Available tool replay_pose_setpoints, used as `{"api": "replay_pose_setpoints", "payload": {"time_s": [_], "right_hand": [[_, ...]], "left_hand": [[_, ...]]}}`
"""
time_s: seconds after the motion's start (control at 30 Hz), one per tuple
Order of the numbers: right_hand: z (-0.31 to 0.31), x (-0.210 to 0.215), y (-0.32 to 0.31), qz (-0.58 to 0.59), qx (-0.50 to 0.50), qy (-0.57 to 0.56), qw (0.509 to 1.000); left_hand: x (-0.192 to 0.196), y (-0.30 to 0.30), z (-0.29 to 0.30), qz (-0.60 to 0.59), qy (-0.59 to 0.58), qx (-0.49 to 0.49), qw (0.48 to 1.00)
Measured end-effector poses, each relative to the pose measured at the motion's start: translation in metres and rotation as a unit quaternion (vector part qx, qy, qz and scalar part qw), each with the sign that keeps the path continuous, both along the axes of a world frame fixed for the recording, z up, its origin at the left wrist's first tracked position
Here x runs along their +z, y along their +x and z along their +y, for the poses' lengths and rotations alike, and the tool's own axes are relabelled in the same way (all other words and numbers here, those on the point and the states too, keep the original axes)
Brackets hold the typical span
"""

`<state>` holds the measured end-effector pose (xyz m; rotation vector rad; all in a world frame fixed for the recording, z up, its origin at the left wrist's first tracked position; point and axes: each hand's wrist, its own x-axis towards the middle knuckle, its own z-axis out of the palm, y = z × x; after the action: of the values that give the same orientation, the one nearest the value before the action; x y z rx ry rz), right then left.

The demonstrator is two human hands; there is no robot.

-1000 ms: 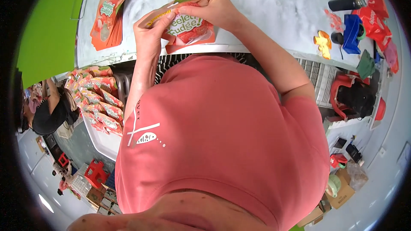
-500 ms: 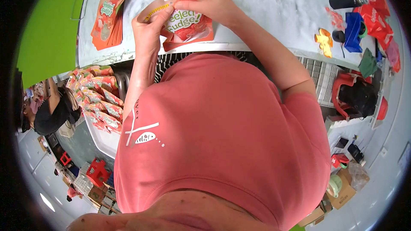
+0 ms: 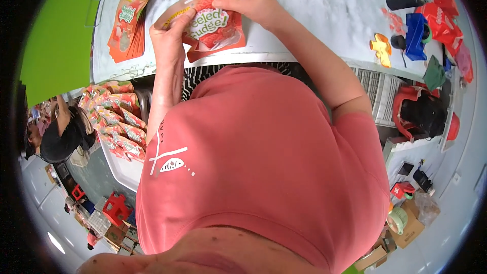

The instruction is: Packaging small red items into individual printed pouches on a factory workbench.

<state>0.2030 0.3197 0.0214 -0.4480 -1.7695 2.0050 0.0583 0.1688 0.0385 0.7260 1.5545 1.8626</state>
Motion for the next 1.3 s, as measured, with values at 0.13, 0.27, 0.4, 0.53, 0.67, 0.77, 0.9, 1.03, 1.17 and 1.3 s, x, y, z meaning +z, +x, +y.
{"api": "replay_pose_setpoints", "payload": {"time_s": [0.13,0.27,0.4,0.53,0.67,0.77,0.9,1.03,1.17,1.3], "right_hand": [[-0.004,0.004,0.001,0.002,0.008,-0.013,1.0],[-0.001,-0.008,0.001,-0.008,-0.03,-0.045,0.999],[0.011,-0.013,0.003,0.003,-0.083,-0.057,0.995],[0.01,-0.01,0.002,-0.016,-0.084,-0.029,0.996],[0.013,-0.016,0.001,0.008,-0.083,-0.06,0.995],[0.018,-0.023,-0.002,0.04,-0.09,-0.122,0.988],[0.006,0.002,-0.01,0.062,-0.107,-0.116,0.985],[0.019,0.011,-0.009,0.104,-0.155,-0.172,0.967],[0.023,0.002,-0.01,0.09,-0.171,-0.145,0.97],[0.027,-0.003,-0.01,0.118,-0.225,-0.141,0.957]], "left_hand": [[0.003,-0.003,-0.001,-0.02,-0.02,-0.003,1.0],[-0.003,-0.009,-0.006,-0.042,-0.014,-0.045,0.998],[-0.017,-0.02,-0.016,-0.04,0.037,-0.009,0.998],[-0.025,-0.027,-0.025,-0.018,0.008,-0.006,1.0],[-0.02,-0.025,-0.022,-0.061,0.012,-0.009,0.998],[-0.019,-0.026,-0.02,-0.132,0.05,-0.052,0.989],[-0.022,-0.031,-0.02,-0.165,0.065,-0.046,0.983],[-0.023,-0.022,-0.025,-0.008,-0.056,-0.071,0.996],[-0.039,-0.011,-0.022,0.17,-0.086,-0.095,0.977],[-0.047,-0.01,-0.02,0.074,-0.093,-0.086,0.989]]}}
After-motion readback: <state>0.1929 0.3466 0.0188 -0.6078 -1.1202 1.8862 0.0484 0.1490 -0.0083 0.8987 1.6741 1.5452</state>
